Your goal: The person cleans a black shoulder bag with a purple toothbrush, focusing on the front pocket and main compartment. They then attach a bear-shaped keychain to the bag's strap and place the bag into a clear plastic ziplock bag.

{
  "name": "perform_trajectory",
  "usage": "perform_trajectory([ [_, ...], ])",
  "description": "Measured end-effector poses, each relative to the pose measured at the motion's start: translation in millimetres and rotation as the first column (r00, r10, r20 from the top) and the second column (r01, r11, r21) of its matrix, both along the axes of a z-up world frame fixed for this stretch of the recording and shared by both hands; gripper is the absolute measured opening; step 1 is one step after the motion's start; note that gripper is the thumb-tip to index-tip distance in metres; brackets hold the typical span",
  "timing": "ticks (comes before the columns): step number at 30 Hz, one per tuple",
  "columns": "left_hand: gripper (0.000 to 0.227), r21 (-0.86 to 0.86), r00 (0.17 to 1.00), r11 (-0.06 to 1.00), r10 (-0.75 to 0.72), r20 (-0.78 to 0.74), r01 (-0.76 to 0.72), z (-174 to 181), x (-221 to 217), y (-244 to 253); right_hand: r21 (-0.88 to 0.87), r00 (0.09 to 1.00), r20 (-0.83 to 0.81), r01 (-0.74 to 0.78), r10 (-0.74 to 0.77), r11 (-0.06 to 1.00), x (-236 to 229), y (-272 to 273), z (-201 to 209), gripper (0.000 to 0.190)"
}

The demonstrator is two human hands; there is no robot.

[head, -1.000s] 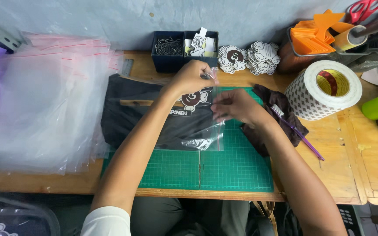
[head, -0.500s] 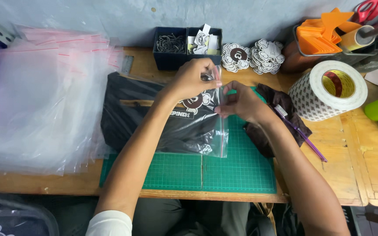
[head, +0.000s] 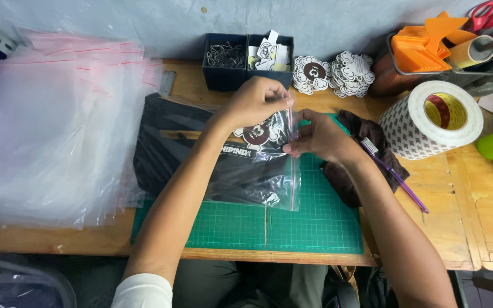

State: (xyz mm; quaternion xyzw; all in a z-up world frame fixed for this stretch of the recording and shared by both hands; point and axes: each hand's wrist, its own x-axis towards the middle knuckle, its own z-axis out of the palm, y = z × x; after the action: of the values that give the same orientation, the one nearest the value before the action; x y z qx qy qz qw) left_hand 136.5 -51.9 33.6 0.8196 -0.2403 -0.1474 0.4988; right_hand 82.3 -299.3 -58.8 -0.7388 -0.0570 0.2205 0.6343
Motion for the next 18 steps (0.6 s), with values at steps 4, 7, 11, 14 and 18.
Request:
perform_trajectory([
  [4, 0.021, -0.017, 1.0, 1.0, 0.008, 0.029, -0.007, -6, 4, -2, -0.019, 1.0, 0.013, -0.014, 0.014, 1.0, 0, 4, 6, 0.067],
  [7, 0.019, -0.034, 0.999, 0.999, -0.007, 0.048, 0.009, -14, 9, -5, -0.042, 0.999, 0.026, -0.036, 0.037, 0.998, 2, 2, 2, 0.067],
  [11, 0.009, -0.062, 0.992, 0.998, 0.01, 0.124, -0.003, -23, 16, -12, -0.036, 0.999, 0.021, -0.026, 0.027, 0.999, 3, -2, -3, 0.066],
  [14, 0.006, -0.05, 0.982, 0.998, 0.049, 0.182, -0.04, -26, 16, -18, -0.041, 0.999, 0.02, -0.027, 0.028, 0.999, 2, -3, -3, 0.064],
  [18, 0.004, -0.026, 0.97, 0.994, 0.108, 0.217, -0.105, -39, 23, -22, -0.059, 1.0, 0.007, -0.004, 0.004, 0.998, -6, -4, 22, 0.059],
])
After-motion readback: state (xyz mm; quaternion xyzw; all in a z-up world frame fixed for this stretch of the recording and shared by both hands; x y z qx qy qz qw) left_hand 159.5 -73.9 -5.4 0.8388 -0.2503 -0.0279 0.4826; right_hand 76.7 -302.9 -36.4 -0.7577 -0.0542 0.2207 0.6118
